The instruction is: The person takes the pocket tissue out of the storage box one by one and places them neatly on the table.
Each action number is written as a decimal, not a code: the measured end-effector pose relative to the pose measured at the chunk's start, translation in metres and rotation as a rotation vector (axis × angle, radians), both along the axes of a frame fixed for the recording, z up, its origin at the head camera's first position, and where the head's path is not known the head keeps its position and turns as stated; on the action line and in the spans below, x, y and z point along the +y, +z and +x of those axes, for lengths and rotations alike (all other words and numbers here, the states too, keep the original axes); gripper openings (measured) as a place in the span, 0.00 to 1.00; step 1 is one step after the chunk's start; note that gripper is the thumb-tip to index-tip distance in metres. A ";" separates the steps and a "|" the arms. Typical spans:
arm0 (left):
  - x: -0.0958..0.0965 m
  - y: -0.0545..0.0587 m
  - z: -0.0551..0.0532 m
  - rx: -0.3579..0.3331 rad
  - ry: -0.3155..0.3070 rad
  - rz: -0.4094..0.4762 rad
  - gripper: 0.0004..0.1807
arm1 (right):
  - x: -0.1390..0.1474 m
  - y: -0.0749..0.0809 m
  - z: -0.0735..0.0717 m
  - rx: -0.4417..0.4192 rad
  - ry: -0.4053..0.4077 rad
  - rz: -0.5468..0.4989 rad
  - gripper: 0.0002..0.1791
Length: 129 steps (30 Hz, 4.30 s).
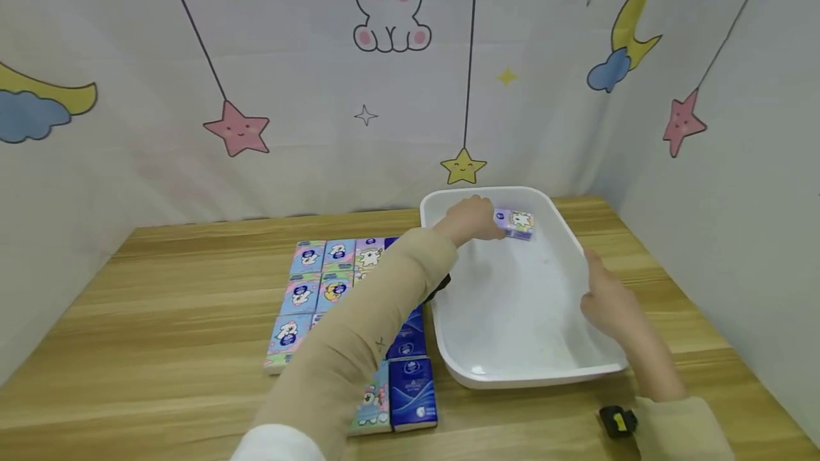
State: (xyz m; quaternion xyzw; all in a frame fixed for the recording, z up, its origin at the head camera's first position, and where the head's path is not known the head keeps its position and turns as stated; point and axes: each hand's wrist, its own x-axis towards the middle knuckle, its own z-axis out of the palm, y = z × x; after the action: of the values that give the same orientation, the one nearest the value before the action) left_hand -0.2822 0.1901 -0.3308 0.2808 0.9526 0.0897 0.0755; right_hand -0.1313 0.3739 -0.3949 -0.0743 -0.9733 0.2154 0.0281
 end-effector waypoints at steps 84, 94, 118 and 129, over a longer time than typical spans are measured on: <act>0.062 -0.017 0.003 0.049 0.131 -0.093 0.34 | -0.006 0.003 0.000 0.037 -0.008 0.008 0.39; 0.032 0.017 0.024 0.051 -0.054 -0.017 0.19 | -0.005 0.001 0.002 0.030 -0.016 0.007 0.39; -0.089 0.063 0.104 0.261 -0.172 0.092 0.27 | -0.001 -0.001 -0.001 0.015 0.001 -0.012 0.41; -0.153 0.053 0.127 0.337 -0.126 0.152 0.27 | 0.000 0.001 0.001 0.007 -0.001 -0.007 0.40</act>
State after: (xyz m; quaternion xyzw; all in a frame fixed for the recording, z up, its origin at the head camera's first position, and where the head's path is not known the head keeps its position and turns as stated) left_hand -0.1557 0.0368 -0.2781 0.3559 0.9228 0.1080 -0.1010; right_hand -0.1306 0.3736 -0.3941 -0.0740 -0.9724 0.2191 0.0315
